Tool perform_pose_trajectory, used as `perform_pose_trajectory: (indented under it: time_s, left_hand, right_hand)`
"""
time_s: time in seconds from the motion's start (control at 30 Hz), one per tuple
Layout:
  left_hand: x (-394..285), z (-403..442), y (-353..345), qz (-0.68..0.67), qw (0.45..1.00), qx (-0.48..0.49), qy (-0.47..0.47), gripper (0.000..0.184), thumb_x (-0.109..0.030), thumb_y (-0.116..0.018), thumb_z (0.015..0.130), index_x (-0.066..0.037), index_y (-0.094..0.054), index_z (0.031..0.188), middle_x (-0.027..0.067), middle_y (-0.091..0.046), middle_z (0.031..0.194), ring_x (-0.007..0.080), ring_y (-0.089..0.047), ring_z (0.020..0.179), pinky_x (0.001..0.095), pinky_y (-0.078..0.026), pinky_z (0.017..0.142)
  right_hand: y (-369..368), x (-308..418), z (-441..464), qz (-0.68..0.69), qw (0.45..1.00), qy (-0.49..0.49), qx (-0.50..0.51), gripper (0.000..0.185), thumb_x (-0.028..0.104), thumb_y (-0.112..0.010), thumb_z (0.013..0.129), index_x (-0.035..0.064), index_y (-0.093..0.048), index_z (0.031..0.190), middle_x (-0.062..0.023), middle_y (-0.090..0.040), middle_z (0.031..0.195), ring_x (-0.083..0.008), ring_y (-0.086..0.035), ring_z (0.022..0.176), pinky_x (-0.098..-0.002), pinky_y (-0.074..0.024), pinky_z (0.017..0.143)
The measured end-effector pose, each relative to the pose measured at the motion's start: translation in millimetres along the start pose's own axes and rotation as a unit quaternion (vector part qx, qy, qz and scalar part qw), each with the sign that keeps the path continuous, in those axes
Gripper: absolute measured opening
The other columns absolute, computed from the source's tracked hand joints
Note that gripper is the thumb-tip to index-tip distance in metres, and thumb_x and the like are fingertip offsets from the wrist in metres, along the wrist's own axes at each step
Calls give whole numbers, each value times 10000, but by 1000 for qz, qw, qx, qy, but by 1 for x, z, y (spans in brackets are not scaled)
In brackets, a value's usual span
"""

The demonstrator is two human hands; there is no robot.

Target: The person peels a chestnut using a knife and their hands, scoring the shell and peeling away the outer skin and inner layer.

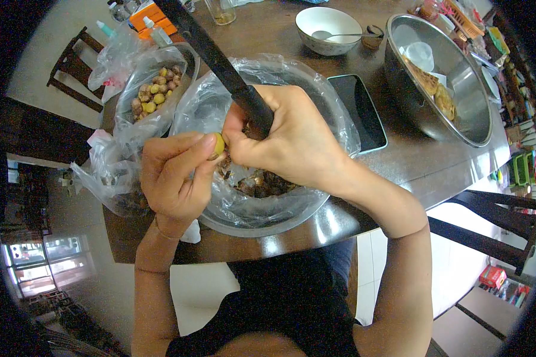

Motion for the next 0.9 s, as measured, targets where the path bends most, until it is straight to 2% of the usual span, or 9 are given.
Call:
perform_pose_trajectory:
  time_s: [0.17, 0.27, 0.37, 0.47, 0.6, 0.7, 0.77, 0.9]
  left_hand:
    - [2, 1, 2, -28, 999, 21, 34, 314, 21, -695, 611, -72, -616, 900, 49, -552, 805, 144, -552, 687, 207, -467, 608]
    - [8, 1, 3, -94, 991, 43, 85, 303, 21, -670, 629, -24, -575, 913, 83, -526, 857, 150, -524, 758, 233, -442, 667]
    - [17, -3, -1, -198, 967, 23, 157, 277, 6, -650, 669, 6, -554, 929, 90, -498, 917, 138, -505, 794, 235, -433, 703]
    - [18, 0, -3, -282, 944, 0, 170, 290, 76, -591, 699, 30, -530, 979, 102, -470, 964, 141, -539, 831, 233, -484, 721]
    - [20, -1, -4, -292, 943, 6, 158, 302, 97, -572, 701, 23, -513, 989, 102, -452, 995, 151, -535, 864, 240, -481, 754]
    - [17, 1, -3, -235, 963, -8, 131, 296, 112, -578, 679, 6, -527, 951, 108, -476, 960, 168, -543, 857, 241, -484, 728]
    - [17, 0, -3, -180, 979, -7, 100, 302, 120, -585, 663, -7, -531, 931, 113, -491, 935, 183, -550, 854, 243, -484, 712]
    - [14, 0, -4, -200, 975, -35, 87, 311, 130, -596, 640, -18, -530, 906, 120, -504, 908, 197, -556, 840, 240, -475, 712]
  right_hand:
    - [0, -1, 0, 15, 1000, -17, 5, 41, 14, -558, 680, 6, -518, 684, 23, -502, 609, -28, -444, 584, -179, -374, 518]
    - [0, 1, 0, 46, 998, -38, 7, 33, 21, -553, 692, 2, -526, 694, 20, -510, 622, -32, -451, 593, -179, -378, 529]
    - [0, 3, 0, 71, 997, -39, 7, 40, 33, -557, 704, -3, -542, 700, 16, -519, 632, -36, -458, 594, -178, -379, 532]
    - [2, 2, 1, 73, 997, -34, 9, 68, 55, -581, 715, -8, -557, 703, 11, -529, 639, -36, -464, 590, -177, -378, 531]
    - [7, 12, -1, 74, 993, -90, 21, 117, 91, -625, 719, -12, -569, 710, 8, -536, 641, -32, -469, 588, -173, -375, 526]
    - [4, 9, 0, 45, 998, -13, 32, 135, 108, -641, 721, -10, -574, 724, 16, -531, 637, -29, -462, 587, -171, -369, 515]
    - [3, 8, 0, 46, 999, -12, 5, 123, 94, -635, 717, -9, -567, 727, 19, -527, 634, -26, -458, 589, -171, -367, 511]
    - [4, 12, -3, 6, 1000, -5, -14, 103, 67, -616, 711, -7, -549, 735, 16, -524, 630, -22, -455, 596, -174, -373, 510]
Point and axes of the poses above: each hand's wrist, its own z-axis towards the middle knuckle, its own y-axis out of the back of the hand, x = y × z, the point moved 5 cm from there along z, towards the middle knuckle
